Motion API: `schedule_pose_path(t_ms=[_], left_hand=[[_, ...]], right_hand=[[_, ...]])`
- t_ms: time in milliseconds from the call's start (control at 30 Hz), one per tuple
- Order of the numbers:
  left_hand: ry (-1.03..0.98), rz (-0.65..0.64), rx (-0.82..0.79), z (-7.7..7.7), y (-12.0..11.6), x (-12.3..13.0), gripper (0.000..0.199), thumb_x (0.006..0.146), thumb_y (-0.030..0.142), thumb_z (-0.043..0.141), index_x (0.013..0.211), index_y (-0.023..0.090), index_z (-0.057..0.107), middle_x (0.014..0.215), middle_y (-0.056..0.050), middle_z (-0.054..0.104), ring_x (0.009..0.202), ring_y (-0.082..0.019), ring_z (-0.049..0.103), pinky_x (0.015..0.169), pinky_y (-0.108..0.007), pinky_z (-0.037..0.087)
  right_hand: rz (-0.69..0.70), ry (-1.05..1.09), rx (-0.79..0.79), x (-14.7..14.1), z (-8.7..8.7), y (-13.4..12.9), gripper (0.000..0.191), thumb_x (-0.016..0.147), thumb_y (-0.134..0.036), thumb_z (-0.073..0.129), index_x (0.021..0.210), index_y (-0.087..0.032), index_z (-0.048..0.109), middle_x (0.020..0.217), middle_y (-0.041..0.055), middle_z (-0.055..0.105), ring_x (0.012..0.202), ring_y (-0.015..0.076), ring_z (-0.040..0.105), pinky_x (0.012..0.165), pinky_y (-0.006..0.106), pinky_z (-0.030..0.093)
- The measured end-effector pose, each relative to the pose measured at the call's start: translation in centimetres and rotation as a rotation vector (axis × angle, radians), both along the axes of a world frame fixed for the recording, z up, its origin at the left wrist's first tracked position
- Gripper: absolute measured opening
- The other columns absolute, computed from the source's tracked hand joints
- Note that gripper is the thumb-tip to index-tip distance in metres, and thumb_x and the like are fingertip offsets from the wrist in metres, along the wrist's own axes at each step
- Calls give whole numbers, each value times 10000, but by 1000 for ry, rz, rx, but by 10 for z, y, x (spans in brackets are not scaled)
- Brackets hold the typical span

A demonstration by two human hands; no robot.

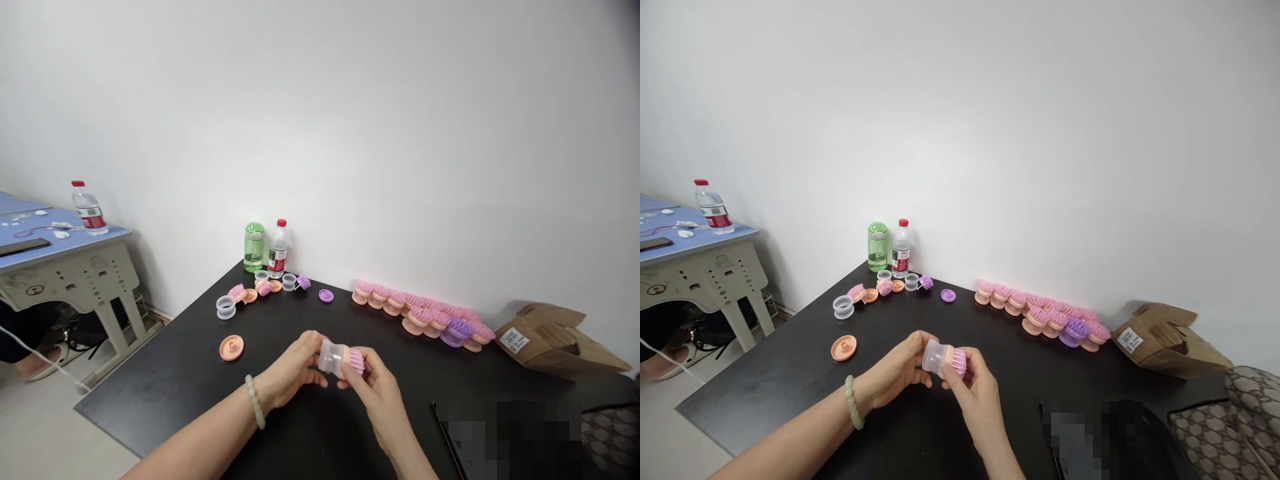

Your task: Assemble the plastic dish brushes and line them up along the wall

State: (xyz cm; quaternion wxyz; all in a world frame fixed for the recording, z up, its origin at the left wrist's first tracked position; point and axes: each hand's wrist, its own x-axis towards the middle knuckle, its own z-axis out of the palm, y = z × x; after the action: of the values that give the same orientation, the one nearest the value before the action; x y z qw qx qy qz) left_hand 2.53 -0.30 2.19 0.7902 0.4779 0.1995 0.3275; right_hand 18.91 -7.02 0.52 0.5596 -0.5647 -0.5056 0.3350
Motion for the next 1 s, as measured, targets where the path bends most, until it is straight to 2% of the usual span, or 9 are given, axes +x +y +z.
schedule_pose_path(t_ms=[100, 167, 233, 333, 467, 667, 767, 867, 1000], left_hand=[[39, 15, 10, 0, 2, 0, 431, 790, 580, 699, 870, 177, 568, 826, -13, 567, 737, -134, 529, 640, -262, 374], [-30, 15, 58, 4, 4, -2, 393, 681, 387, 849, 919, 177, 617, 865, -17, 586, 798, -141, 543, 700, -262, 389], [-108, -3, 111, 8, 6, -4, 506, 570, 242, 915, 1002, 190, 655, 1007, -53, 611, 938, -182, 555, 796, -284, 409], [-150, 16, 111, 11, 6, -6, 584, 609, 316, 905, 1125, 240, 643, 1231, -79, 556, 1080, -231, 531, 869, -333, 419], [43, 45, 74, 6, 4, -3, 434, 775, 553, 737, 953, 165, 663, 935, -49, 592, 822, -156, 546, 759, -306, 418], [-9, 65, 130, 1, 8, -1, 483, 565, 292, 923, 927, 144, 641, 859, -29, 633, 781, -141, 561, 730, -272, 426], [8, 53, 184, -3, 12, -1, 471, 552, 235, 913, 915, 148, 625, 879, -36, 647, 775, -148, 568, 722, -280, 440], [139, 83, 394, -9, 13, 0, 425, 592, 211, 872, 931, 168, 620, 926, -45, 654, 832, -188, 588, 758, -313, 454], [440, 166, 925, -8, 9, 0, 403, 707, 216, 763, 1088, 203, 633, 1054, -65, 619, 946, -232, 577, 839, -345, 452]], right_hand=[[-16, -55, 12, 3, -3, 0, 368, 806, -515, 694, 959, -187, 634, 820, 39, 677, 687, 192, 639, 663, 313, 545], [-35, -60, 13, 4, -3, 0, 368, 809, -518, 692, 960, -187, 633, 818, 37, 673, 692, 191, 633, 663, 308, 541], [-45, -41, 15, 4, -2, 0, 371, 813, -527, 686, 950, -187, 631, 816, 34, 667, 702, 192, 634, 661, 305, 544], [-28, -24, 16, 4, -3, 1, 386, 810, -542, 682, 948, -185, 631, 811, 33, 665, 710, 197, 634, 649, 301, 546], [-4, -54, 14, 4, -6, 2, 393, 800, -536, 694, 965, -186, 630, 832, 41, 671, 723, 202, 625, 648, 302, 541], [-1, -77, 35, 6, -2, 0, 410, 795, -504, 709, 1052, -203, 598, 917, 45, 667, 774, 200, 628, 691, 298, 544], [-2, -96, 46, 6, -1, -2, 416, 794, -474, 708, 1087, -208, 581, 973, 58, 669, 829, 213, 652, 730, 303, 552], [-40, -192, 59, 5, -3, -1, 405, 759, -428, 716, 1076, -209, 592, 1019, 75, 679, 899, 245, 673, 774, 329, 563], [-102, -380, 76, 0, -8, 1, 390, 735, -359, 697, 1092, -227, 612, 1055, 69, 683, 949, 261, 680, 840, 379, 565]])
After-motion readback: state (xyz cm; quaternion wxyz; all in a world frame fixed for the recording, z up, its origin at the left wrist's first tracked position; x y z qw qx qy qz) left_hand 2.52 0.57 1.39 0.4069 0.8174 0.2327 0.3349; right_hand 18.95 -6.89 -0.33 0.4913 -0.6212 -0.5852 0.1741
